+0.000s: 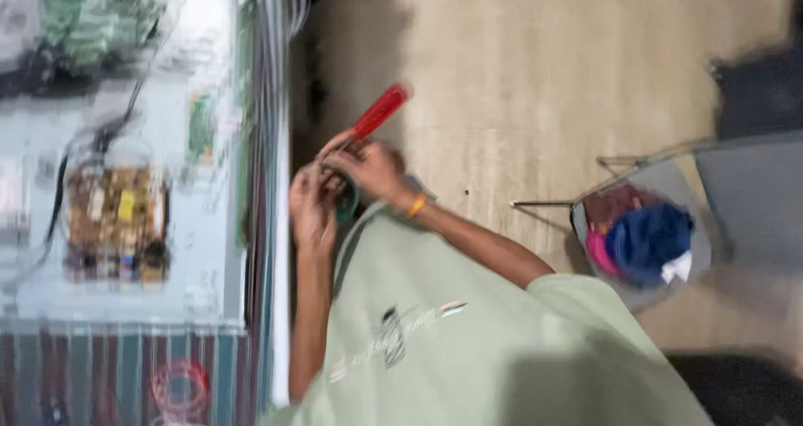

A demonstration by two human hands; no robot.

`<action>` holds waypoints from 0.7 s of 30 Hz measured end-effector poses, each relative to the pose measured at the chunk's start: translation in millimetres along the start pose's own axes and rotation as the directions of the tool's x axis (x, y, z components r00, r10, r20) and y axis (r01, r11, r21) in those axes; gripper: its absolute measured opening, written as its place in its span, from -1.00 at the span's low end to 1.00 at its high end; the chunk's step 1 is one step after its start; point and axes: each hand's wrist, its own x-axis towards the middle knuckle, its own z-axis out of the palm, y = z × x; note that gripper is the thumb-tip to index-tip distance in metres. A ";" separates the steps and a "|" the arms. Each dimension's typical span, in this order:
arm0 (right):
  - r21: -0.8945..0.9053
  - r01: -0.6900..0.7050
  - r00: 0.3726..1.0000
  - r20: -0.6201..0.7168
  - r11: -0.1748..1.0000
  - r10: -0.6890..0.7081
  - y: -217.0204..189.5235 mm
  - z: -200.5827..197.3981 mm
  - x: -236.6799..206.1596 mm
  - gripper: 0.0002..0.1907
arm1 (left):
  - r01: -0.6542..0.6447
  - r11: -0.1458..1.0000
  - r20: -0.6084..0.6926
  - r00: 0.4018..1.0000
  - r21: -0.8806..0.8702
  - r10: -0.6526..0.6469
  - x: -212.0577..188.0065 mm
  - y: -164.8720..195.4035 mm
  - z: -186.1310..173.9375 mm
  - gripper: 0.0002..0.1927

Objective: The person uses a red-handled screwdriver to remove and install screws on a disassembled electronic device. They handle a white metal bracket, aligning and securing it to the device chassis, and manipulate internal components including a circuit board.

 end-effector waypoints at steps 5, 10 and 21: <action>0.229 -0.002 0.978 0.205 0.973 -0.046 11.5 1.2 8.6 -0.84 | -0.143 0.989 -0.142 0.979 0.024 0.145 -18.4 -12.4 -7.0 -0.82; 0.210 -0.079 0.953 0.303 0.974 0.012 13.8 16.7 10.2 -0.82 | -0.259 0.959 -0.232 0.931 0.117 0.280 -31.9 -20.9 -15.5 -0.80; 0.142 -0.313 0.842 0.500 0.939 0.205 20.1 69.8 16.7 -0.83 | -0.323 0.869 -0.308 0.840 0.375 0.446 -65.0 -23.1 -59.1 -0.73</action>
